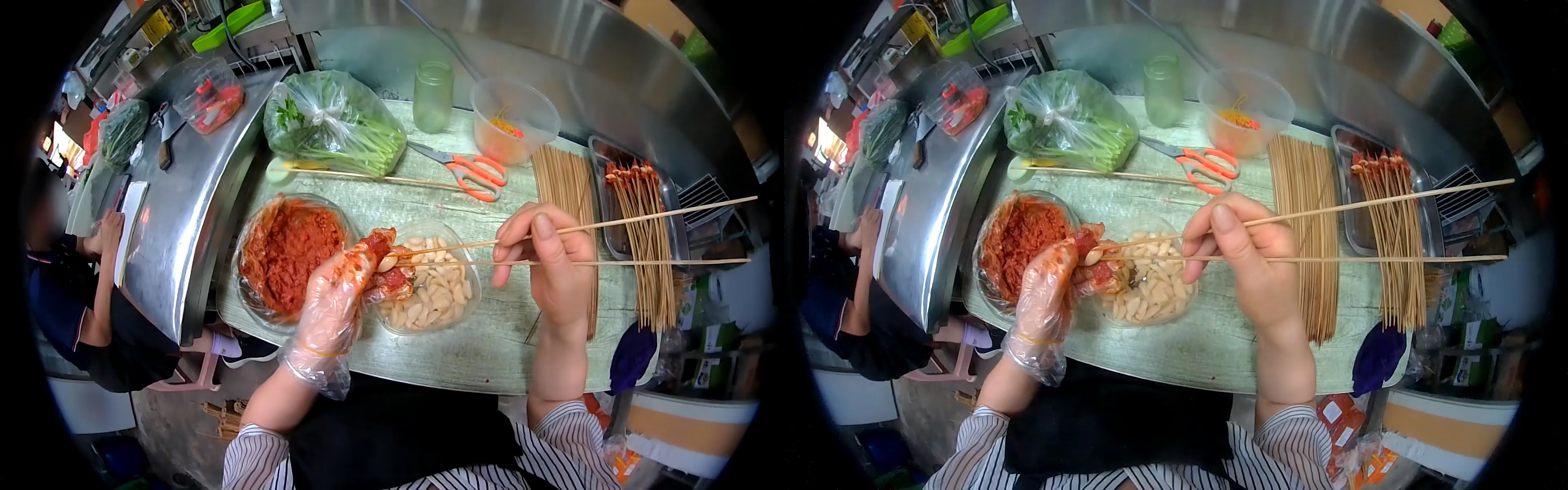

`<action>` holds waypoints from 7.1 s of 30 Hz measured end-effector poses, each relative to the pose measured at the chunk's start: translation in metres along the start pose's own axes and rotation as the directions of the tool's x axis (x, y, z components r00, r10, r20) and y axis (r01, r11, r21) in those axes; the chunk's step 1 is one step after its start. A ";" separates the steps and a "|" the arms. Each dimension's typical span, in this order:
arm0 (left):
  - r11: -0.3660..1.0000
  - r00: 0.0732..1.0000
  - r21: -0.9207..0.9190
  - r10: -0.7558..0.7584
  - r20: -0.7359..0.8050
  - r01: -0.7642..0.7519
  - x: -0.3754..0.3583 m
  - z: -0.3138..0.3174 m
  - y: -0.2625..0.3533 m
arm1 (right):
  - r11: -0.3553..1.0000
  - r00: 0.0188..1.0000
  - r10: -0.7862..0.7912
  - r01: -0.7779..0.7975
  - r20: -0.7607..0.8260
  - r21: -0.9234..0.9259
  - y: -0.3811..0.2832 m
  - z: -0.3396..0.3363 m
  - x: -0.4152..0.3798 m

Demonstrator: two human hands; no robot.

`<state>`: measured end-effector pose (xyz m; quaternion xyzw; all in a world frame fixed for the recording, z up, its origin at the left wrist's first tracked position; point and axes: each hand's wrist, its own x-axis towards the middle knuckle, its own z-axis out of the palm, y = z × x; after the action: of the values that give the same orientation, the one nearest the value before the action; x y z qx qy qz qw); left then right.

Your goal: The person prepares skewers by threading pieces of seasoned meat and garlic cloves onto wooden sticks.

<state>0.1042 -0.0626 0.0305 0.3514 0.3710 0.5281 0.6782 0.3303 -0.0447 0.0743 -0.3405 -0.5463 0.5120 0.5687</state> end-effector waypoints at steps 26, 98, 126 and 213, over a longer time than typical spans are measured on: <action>0.980 0.997 -0.198 -0.018 -0.072 0.003 0.005 -0.005 -0.006 | 0.995 0.996 -0.085 0.085 -0.006 -0.044 -0.011 0.004 -0.008; 0.967 1.000 -0.253 -0.012 0.000 0.012 -0.002 -0.004 0.001 | 0.999 0.997 -0.022 0.020 -0.070 -0.035 -0.022 -0.002 -0.009; 0.762 1.000 -0.647 0.008 -0.002 -0.007 0.009 -0.002 0.001 | 0.967 0.975 -0.202 0.214 0.092 -0.140 -0.006 0.021 -0.021; 0.928 0.929 -0.208 0.250 -0.274 -0.311 -0.003 -0.087 -0.009 | 0.750 0.893 -0.205 0.406 0.400 -0.522 0.051 0.122 -0.044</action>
<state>0.0317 -0.0597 -0.0191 0.2464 0.3280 0.7012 0.5831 0.2062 -0.0950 0.0345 -0.3183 -0.8112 0.2618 0.4148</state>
